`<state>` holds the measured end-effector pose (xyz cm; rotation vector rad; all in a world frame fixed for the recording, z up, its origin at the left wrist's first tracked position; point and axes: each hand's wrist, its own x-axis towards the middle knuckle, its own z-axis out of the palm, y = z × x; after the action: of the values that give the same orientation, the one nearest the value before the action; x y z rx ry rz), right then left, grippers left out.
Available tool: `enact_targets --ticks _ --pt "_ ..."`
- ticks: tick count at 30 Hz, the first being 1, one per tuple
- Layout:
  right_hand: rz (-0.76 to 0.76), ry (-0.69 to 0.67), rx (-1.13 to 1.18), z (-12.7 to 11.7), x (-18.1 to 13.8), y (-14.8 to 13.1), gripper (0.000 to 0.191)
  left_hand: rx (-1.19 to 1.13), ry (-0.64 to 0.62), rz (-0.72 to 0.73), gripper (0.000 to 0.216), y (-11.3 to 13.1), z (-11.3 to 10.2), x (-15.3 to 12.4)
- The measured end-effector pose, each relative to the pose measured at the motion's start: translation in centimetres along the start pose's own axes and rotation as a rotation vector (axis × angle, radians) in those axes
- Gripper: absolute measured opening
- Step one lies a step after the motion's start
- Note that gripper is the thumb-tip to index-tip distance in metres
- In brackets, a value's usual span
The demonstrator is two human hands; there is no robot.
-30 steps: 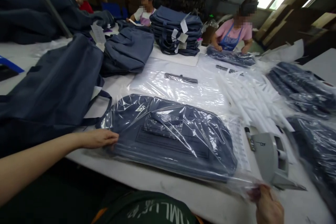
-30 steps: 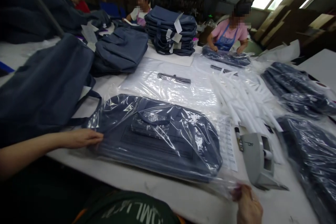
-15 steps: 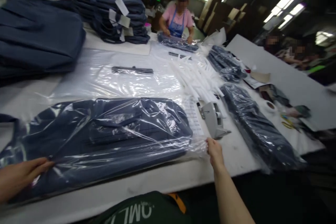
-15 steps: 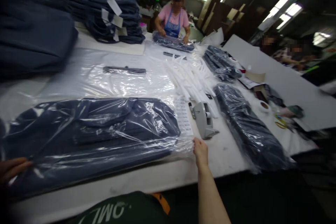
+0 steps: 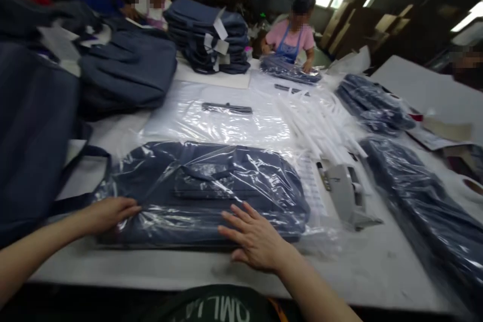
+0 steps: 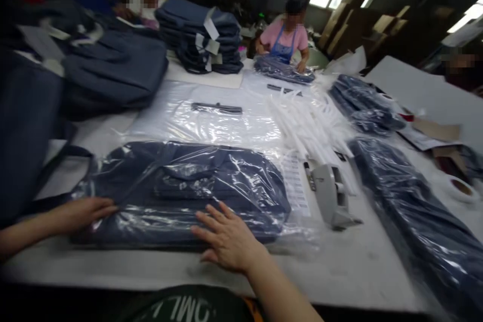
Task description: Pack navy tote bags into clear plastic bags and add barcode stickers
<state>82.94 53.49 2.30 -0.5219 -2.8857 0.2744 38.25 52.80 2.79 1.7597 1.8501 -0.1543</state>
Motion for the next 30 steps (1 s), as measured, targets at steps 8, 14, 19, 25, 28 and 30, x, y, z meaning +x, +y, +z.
enact_targets --ticks 8,14,19,25,28,30 --pt "-0.058 -0.214 0.02 5.5 0.9 4.0 0.074 -0.326 -0.234 -0.044 0.056 -0.7 -6.4 -6.7" --pt "-0.075 -0.217 -0.006 5.2 0.4 3.7 0.073 -0.469 0.075 -0.181 0.035 -6.7 -3.7 -11.6" --pt "-0.12 -0.185 -0.08 5.5 0.5 4.2 0.076 -0.951 0.726 -0.326 0.049 -6.8 3.6 -9.6" --pt "-0.346 0.094 -0.363 6.7 1.3 5.4 0.07 -0.766 1.055 -0.568 0.044 -5.4 4.8 -7.1" --pt "-0.354 0.116 -0.381 6.8 1.3 5.4 0.073 -0.604 1.239 -0.646 0.049 -3.5 4.2 -9.2" --pt "-0.313 0.042 -0.294 6.5 1.2 5.1 0.081 -0.365 1.302 -0.459 0.05 -1.2 4.6 -10.6"
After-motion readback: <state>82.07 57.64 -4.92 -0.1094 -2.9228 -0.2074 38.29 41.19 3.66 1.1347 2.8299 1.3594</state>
